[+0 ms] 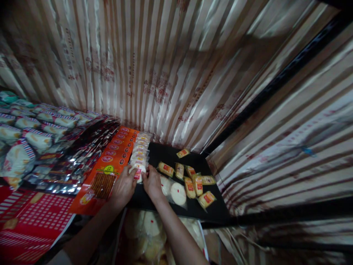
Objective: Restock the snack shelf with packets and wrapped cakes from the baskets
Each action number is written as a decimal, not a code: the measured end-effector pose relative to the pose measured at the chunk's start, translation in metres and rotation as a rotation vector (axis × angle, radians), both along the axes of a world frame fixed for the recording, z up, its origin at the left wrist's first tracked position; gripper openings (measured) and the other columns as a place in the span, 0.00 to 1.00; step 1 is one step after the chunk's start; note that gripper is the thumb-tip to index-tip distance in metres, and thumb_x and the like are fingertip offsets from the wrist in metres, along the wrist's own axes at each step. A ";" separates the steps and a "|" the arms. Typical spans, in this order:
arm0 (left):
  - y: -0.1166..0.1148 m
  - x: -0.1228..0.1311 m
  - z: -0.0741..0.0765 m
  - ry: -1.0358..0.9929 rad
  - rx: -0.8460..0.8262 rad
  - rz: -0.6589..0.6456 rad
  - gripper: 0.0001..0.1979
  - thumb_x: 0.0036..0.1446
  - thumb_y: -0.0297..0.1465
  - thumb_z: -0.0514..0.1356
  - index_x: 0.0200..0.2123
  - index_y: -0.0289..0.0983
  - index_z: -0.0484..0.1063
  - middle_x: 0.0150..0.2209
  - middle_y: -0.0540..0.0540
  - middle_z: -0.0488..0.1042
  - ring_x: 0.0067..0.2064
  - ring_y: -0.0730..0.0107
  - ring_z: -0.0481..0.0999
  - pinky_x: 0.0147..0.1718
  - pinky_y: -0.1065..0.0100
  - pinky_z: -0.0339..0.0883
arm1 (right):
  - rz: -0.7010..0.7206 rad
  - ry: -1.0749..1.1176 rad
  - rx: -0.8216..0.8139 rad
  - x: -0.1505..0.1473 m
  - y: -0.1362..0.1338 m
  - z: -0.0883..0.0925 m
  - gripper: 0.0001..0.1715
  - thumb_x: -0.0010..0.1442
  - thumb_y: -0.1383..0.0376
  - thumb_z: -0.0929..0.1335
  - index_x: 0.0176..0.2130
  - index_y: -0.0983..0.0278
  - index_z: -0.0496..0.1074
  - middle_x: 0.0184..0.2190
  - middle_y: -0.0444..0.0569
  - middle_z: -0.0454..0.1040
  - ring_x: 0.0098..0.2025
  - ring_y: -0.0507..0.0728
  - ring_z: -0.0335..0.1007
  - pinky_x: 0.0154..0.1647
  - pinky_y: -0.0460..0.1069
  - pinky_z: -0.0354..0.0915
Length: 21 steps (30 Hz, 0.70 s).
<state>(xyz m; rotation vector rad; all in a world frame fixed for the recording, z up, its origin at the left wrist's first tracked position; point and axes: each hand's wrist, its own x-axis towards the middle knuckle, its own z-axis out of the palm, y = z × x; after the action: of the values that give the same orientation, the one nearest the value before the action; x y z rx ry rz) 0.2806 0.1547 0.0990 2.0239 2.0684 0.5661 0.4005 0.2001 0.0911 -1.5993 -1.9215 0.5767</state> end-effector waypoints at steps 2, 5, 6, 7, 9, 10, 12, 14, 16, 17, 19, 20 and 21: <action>0.001 0.001 0.000 0.013 -0.006 0.015 0.18 0.60 0.27 0.48 0.53 0.37 0.64 0.55 0.39 0.61 0.51 0.62 0.70 0.45 0.66 0.66 | -0.004 0.026 -0.027 -0.003 0.001 0.002 0.16 0.54 0.68 0.64 0.44 0.68 0.69 0.37 0.53 0.75 0.35 0.56 0.72 0.40 0.50 0.67; 0.002 0.001 -0.001 0.025 -0.013 0.033 0.18 0.60 0.27 0.48 0.53 0.37 0.64 0.54 0.38 0.62 0.49 0.62 0.70 0.44 0.66 0.67 | 0.008 0.056 -0.035 -0.005 0.004 0.004 0.17 0.54 0.69 0.64 0.45 0.67 0.69 0.38 0.52 0.76 0.36 0.55 0.72 0.41 0.49 0.67; 0.002 0.001 -0.001 0.030 -0.010 0.034 0.18 0.60 0.27 0.48 0.53 0.36 0.64 0.54 0.38 0.62 0.49 0.62 0.70 0.43 0.66 0.67 | 0.019 0.059 -0.039 -0.005 0.005 0.004 0.17 0.54 0.70 0.64 0.45 0.67 0.69 0.38 0.52 0.76 0.36 0.55 0.72 0.41 0.49 0.67; 0.002 0.001 -0.001 0.034 -0.006 0.035 0.18 0.60 0.27 0.48 0.53 0.36 0.64 0.54 0.38 0.62 0.49 0.62 0.70 0.43 0.66 0.68 | 0.028 0.059 -0.046 -0.006 0.005 0.003 0.17 0.54 0.70 0.64 0.45 0.68 0.69 0.38 0.52 0.76 0.36 0.55 0.72 0.41 0.49 0.67; 0.003 0.000 -0.002 0.043 0.004 0.037 0.18 0.60 0.27 0.49 0.53 0.37 0.64 0.54 0.38 0.62 0.49 0.61 0.70 0.43 0.65 0.68 | 0.024 0.054 -0.048 -0.006 0.006 0.001 0.18 0.54 0.68 0.64 0.46 0.68 0.69 0.38 0.53 0.76 0.36 0.56 0.72 0.41 0.50 0.67; 0.003 0.000 -0.003 0.049 0.010 0.038 0.18 0.60 0.26 0.49 0.53 0.37 0.64 0.54 0.38 0.62 0.49 0.60 0.70 0.43 0.65 0.68 | 0.011 0.052 -0.036 -0.006 0.007 -0.001 0.19 0.55 0.66 0.63 0.47 0.68 0.69 0.39 0.53 0.75 0.37 0.56 0.72 0.42 0.51 0.67; 0.002 0.000 -0.003 0.065 0.022 0.033 0.19 0.59 0.26 0.49 0.53 0.37 0.64 0.54 0.38 0.62 0.51 0.59 0.69 0.44 0.64 0.68 | -0.036 0.060 0.001 -0.007 0.009 -0.004 0.22 0.56 0.63 0.63 0.49 0.70 0.67 0.42 0.56 0.74 0.40 0.58 0.72 0.45 0.52 0.66; 0.002 0.001 -0.002 0.082 0.026 0.031 0.19 0.59 0.26 0.50 0.53 0.36 0.64 0.54 0.38 0.62 0.52 0.57 0.67 0.46 0.63 0.67 | -0.096 0.080 -0.004 -0.008 0.014 -0.007 0.26 0.57 0.61 0.62 0.52 0.71 0.65 0.46 0.59 0.72 0.44 0.59 0.71 0.48 0.53 0.65; 0.002 0.001 -0.002 0.090 0.022 0.032 0.19 0.59 0.26 0.50 0.54 0.35 0.64 0.54 0.37 0.62 0.52 0.57 0.67 0.46 0.62 0.67 | -0.120 0.111 -0.068 -0.009 0.019 -0.008 0.27 0.57 0.61 0.62 0.54 0.71 0.64 0.48 0.59 0.72 0.45 0.58 0.71 0.49 0.53 0.64; 0.002 0.001 -0.001 0.090 0.018 0.032 0.19 0.59 0.26 0.50 0.54 0.35 0.64 0.55 0.37 0.62 0.52 0.57 0.67 0.45 0.62 0.67 | -0.112 0.126 -0.099 -0.010 0.022 -0.008 0.27 0.57 0.61 0.62 0.55 0.69 0.63 0.47 0.57 0.72 0.45 0.58 0.71 0.48 0.53 0.65; 0.003 0.000 -0.002 0.083 0.012 0.028 0.19 0.59 0.26 0.50 0.54 0.36 0.64 0.54 0.36 0.63 0.51 0.57 0.68 0.45 0.62 0.68 | -0.077 0.147 -0.123 -0.012 0.026 -0.008 0.25 0.57 0.62 0.62 0.54 0.65 0.64 0.45 0.52 0.75 0.43 0.57 0.71 0.47 0.52 0.65; 0.004 0.000 -0.002 0.079 0.011 0.024 0.19 0.59 0.26 0.50 0.54 0.36 0.64 0.54 0.36 0.62 0.51 0.57 0.68 0.44 0.62 0.68 | -0.062 0.152 -0.117 -0.012 0.028 -0.008 0.24 0.57 0.63 0.62 0.54 0.63 0.65 0.43 0.50 0.75 0.43 0.57 0.72 0.46 0.52 0.66; 0.004 0.000 -0.002 0.075 0.011 0.021 0.19 0.59 0.26 0.50 0.54 0.37 0.64 0.54 0.37 0.62 0.51 0.57 0.68 0.44 0.62 0.68 | -0.052 0.153 -0.107 -0.013 0.029 -0.008 0.23 0.57 0.63 0.62 0.53 0.62 0.65 0.42 0.49 0.76 0.42 0.57 0.72 0.45 0.52 0.66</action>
<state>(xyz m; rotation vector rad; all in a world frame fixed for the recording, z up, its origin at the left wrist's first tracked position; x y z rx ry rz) 0.2803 0.1588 0.0966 2.0625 2.1357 0.5134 0.3878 0.2289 0.0833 -1.6157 -1.7581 0.7695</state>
